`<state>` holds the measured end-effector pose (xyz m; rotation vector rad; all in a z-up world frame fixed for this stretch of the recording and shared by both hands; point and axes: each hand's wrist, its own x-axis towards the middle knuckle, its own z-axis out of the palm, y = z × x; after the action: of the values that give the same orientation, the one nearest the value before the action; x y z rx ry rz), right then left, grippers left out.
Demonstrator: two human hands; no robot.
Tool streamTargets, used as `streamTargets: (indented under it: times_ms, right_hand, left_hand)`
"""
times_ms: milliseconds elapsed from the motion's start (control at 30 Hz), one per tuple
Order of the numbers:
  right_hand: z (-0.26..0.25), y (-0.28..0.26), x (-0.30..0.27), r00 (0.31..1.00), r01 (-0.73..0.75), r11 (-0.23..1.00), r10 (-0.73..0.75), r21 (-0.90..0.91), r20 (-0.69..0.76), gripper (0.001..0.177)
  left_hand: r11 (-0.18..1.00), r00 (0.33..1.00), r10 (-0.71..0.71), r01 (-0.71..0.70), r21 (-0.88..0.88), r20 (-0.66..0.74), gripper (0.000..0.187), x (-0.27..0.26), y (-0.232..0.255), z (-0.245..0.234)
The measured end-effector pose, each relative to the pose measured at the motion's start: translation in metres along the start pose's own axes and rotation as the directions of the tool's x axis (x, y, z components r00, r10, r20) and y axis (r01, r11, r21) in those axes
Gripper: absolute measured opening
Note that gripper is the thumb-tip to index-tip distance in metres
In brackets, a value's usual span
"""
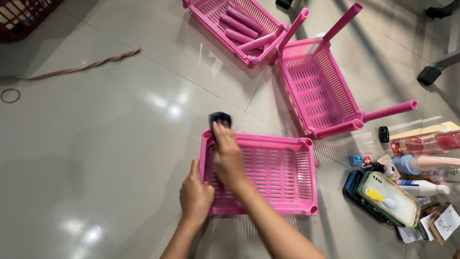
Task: The person wipes a pink plastic basket with a cloth, then inserts four vertical poles into the basket's corners. They attach a second basket on top to form a two-tier rack and place several small items inside the lower basket.
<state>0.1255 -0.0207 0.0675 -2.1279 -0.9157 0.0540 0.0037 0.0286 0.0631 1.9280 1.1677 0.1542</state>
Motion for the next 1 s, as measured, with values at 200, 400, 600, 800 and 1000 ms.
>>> streamTargets:
  times_ms: [200,400,600,800,1000]
  right_hand:
    - [-0.006,-0.026,-0.009,0.918,0.349,0.937,-0.348,0.028,0.19,0.047]
    - [-0.013,-0.019,0.011,0.935,0.313,0.949,-0.302,-0.032,0.183,0.06]
    - [-0.03,-0.028,-0.04,0.875,0.231,0.953,-0.291,0.194,0.386,0.053]
    - [-0.05,-0.019,-0.03,0.964,-0.152,0.869,0.026,0.471,0.264,0.05]
    - [-0.036,-0.04,-0.056,0.921,0.073,0.968,-0.158,0.241,0.357,0.059]
  left_hand:
    - [0.999,0.999,-0.02,0.02,-0.029,0.031,0.045,-0.001,0.005,-0.005]
    - [1.0,1.0,0.021,-0.021,0.004,0.015,0.058,0.0,0.001,-0.004]
    - [0.994,0.999,-0.036,0.037,-0.107,0.018,0.036,0.004,-0.024,0.013]
    - [0.51,0.911,-0.001,0.354,-0.783,0.412,0.044,0.019,-0.057,0.007]
    - [0.084,0.866,-0.089,0.5,-0.862,0.493,0.071,0.019,-0.052,-0.015]
